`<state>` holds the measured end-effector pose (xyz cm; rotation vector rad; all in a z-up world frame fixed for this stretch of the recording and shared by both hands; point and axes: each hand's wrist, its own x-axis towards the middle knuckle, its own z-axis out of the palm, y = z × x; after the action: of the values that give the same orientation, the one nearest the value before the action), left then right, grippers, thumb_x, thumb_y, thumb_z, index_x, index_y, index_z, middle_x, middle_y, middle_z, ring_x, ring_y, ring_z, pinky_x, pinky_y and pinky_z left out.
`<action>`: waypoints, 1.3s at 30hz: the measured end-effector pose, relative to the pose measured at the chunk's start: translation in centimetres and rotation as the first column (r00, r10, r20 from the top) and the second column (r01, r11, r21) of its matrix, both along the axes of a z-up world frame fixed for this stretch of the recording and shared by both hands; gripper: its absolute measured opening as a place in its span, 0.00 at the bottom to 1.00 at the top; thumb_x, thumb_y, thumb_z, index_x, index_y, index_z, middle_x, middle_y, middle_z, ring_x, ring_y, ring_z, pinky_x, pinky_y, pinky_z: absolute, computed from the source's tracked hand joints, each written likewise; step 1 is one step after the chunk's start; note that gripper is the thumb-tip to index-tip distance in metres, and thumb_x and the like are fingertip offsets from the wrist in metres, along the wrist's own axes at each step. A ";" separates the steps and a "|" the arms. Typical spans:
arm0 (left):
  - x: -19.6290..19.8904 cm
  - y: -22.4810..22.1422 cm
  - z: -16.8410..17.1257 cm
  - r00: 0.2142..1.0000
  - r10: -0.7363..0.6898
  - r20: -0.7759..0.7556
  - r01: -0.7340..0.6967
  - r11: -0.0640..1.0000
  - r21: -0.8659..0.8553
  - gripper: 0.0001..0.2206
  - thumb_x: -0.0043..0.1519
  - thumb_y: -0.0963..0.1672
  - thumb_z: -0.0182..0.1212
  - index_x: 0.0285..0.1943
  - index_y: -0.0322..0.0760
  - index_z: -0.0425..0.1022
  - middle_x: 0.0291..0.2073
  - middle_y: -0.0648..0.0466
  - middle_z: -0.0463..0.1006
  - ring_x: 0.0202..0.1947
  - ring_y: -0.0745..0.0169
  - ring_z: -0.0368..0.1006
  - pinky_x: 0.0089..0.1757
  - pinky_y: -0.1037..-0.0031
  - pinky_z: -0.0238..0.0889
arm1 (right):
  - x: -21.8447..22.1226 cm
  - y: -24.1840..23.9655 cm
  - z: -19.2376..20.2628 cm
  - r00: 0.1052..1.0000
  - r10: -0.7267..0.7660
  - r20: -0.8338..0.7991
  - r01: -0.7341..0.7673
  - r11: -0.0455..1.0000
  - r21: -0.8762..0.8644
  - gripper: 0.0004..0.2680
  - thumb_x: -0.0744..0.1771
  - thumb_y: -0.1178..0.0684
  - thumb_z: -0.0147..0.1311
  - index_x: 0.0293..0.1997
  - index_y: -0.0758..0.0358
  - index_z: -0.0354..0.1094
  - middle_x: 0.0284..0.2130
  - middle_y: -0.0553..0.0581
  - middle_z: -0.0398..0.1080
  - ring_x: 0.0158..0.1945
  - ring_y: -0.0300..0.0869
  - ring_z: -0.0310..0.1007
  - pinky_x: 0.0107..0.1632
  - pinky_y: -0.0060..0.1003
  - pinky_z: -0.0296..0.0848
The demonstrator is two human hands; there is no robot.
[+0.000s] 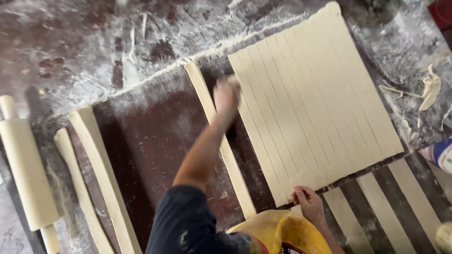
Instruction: Handling and arranging long strips of dough on a floured production table.
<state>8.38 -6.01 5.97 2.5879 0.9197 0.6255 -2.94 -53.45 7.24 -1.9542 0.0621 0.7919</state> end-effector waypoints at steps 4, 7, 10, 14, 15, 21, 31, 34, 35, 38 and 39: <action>-13.5 -16.2 3.1 0.763 -0.566 -0.313 0.410 0.798 -0.442 0.09 0.66 0.46 0.57 0.49 0.44 0.80 0.38 0.50 0.81 0.39 0.53 0.77 0.43 0.59 0.72 | 0.1 -1.9 -2.0 1.000 -0.027 -0.011 0.028 0.989 0.148 0.11 0.69 0.51 0.53 0.47 0.70 0.74 0.29 0.57 0.77 0.30 0.38 0.75 0.35 0.35 0.76; -17.0 -21.1 3.1 0.750 -0.642 -0.156 0.454 0.673 -0.584 0.09 0.63 0.47 0.64 0.50 0.46 0.82 0.43 0.54 0.84 0.45 0.55 0.79 0.48 0.59 0.73 | 0.6 -2.9 -2.2 1.000 0.026 0.006 -0.026 0.981 0.193 0.11 0.69 0.51 0.54 0.47 0.71 0.75 0.29 0.57 0.78 0.30 0.38 0.75 0.35 0.35 0.75; -15.5 -20.8 2.2 0.861 -0.471 -0.191 0.310 0.785 -0.536 0.09 0.65 0.47 0.62 0.50 0.45 0.82 0.46 0.52 0.80 0.43 0.54 0.79 0.44 0.61 0.76 | 0.5 -3.8 -1.4 0.987 0.154 0.039 -0.159 0.969 0.191 0.11 0.69 0.50 0.53 0.47 0.70 0.75 0.29 0.57 0.78 0.31 0.37 0.76 0.36 0.33 0.76; -13.1 -19.3 2.4 0.967 -0.226 -0.120 0.152 0.883 -0.444 0.08 0.63 0.47 0.63 0.47 0.45 0.84 0.48 0.49 0.78 0.44 0.51 0.78 0.45 0.63 0.75 | 0.9 -4.5 -0.2 0.966 0.260 0.006 -0.250 0.923 0.291 0.10 0.69 0.52 0.53 0.48 0.69 0.74 0.30 0.54 0.78 0.32 0.35 0.75 0.35 0.31 0.74; -12.7 -19.5 2.7 0.967 -0.227 -0.113 0.156 0.884 -0.440 0.08 0.63 0.47 0.63 0.47 0.45 0.84 0.48 0.49 0.78 0.44 0.51 0.78 0.45 0.63 0.75 | 1.3 -4.9 -0.4 0.966 0.258 0.014 -0.251 0.923 0.292 0.10 0.69 0.52 0.53 0.48 0.69 0.74 0.30 0.54 0.78 0.32 0.35 0.75 0.35 0.31 0.74; -13.2 -22.2 4.7 0.973 -0.092 -0.211 0.007 0.928 -0.373 0.12 0.55 0.47 0.71 0.46 0.43 0.84 0.49 0.45 0.77 0.47 0.45 0.75 0.47 0.60 0.71 | 3.0 -6.0 -2.6 0.936 0.353 0.002 -0.336 0.889 0.311 0.10 0.70 0.51 0.53 0.46 0.70 0.74 0.30 0.55 0.76 0.30 0.35 0.71 0.34 0.31 0.71; -22.4 -26.5 19.7 0.944 -0.317 0.085 0.325 0.860 -0.393 0.10 0.58 0.44 0.67 0.48 0.39 0.82 0.42 0.50 0.84 0.40 0.53 0.82 0.43 0.66 0.75 | 0.9 3.1 3.8 0.573 0.704 0.420 -0.799 0.593 0.095 0.25 0.65 0.54 0.60 0.69 0.66 0.54 0.58 0.66 0.69 0.60 0.51 0.71 0.60 0.42 0.69; -24.5 -25.9 22.4 0.964 -0.259 0.064 0.264 0.897 -0.354 0.09 0.59 0.43 0.67 0.47 0.38 0.82 0.41 0.50 0.84 0.40 0.51 0.81 0.42 0.64 0.74 | -1.3 4.1 5.6 0.544 0.806 0.232 -0.839 0.529 0.128 0.18 0.66 0.53 0.58 0.63 0.63 0.62 0.50 0.59 0.78 0.53 0.45 0.79 0.55 0.38 0.75; -25.2 -25.6 22.7 0.971 -0.232 0.057 0.237 0.907 -0.347 0.08 0.60 0.43 0.66 0.47 0.38 0.81 0.41 0.51 0.84 0.40 0.51 0.81 0.42 0.63 0.74 | -2.2 4.2 6.3 0.528 0.823 0.211 -0.849 0.507 0.147 0.16 0.67 0.54 0.57 0.61 0.64 0.65 0.47 0.57 0.79 0.50 0.44 0.80 0.52 0.37 0.77; -26.3 -24.0 20.5 0.990 -0.138 -0.032 0.120 0.936 -0.331 0.08 0.60 0.44 0.67 0.46 0.40 0.81 0.40 0.51 0.83 0.40 0.52 0.80 0.42 0.62 0.73 | -4.1 4.9 -0.6 0.488 0.872 -0.032 -0.755 0.440 0.487 0.12 0.70 0.54 0.55 0.57 0.69 0.68 0.46 0.60 0.77 0.50 0.42 0.77 0.53 0.36 0.77; -26.5 -23.5 19.7 0.991 -0.133 -0.035 0.114 0.935 -0.335 0.08 0.60 0.44 0.67 0.46 0.40 0.81 0.40 0.51 0.83 0.40 0.52 0.80 0.42 0.62 0.73 | -4.7 5.3 -0.7 0.484 0.874 -0.037 -0.755 0.438 0.487 0.12 0.70 0.54 0.55 0.57 0.69 0.68 0.46 0.60 0.77 0.50 0.42 0.77 0.53 0.36 0.77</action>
<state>-18.16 -29.50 25.67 2.3449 0.7938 0.3296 -7.62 -48.13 6.53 -1.3468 -0.9248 1.5921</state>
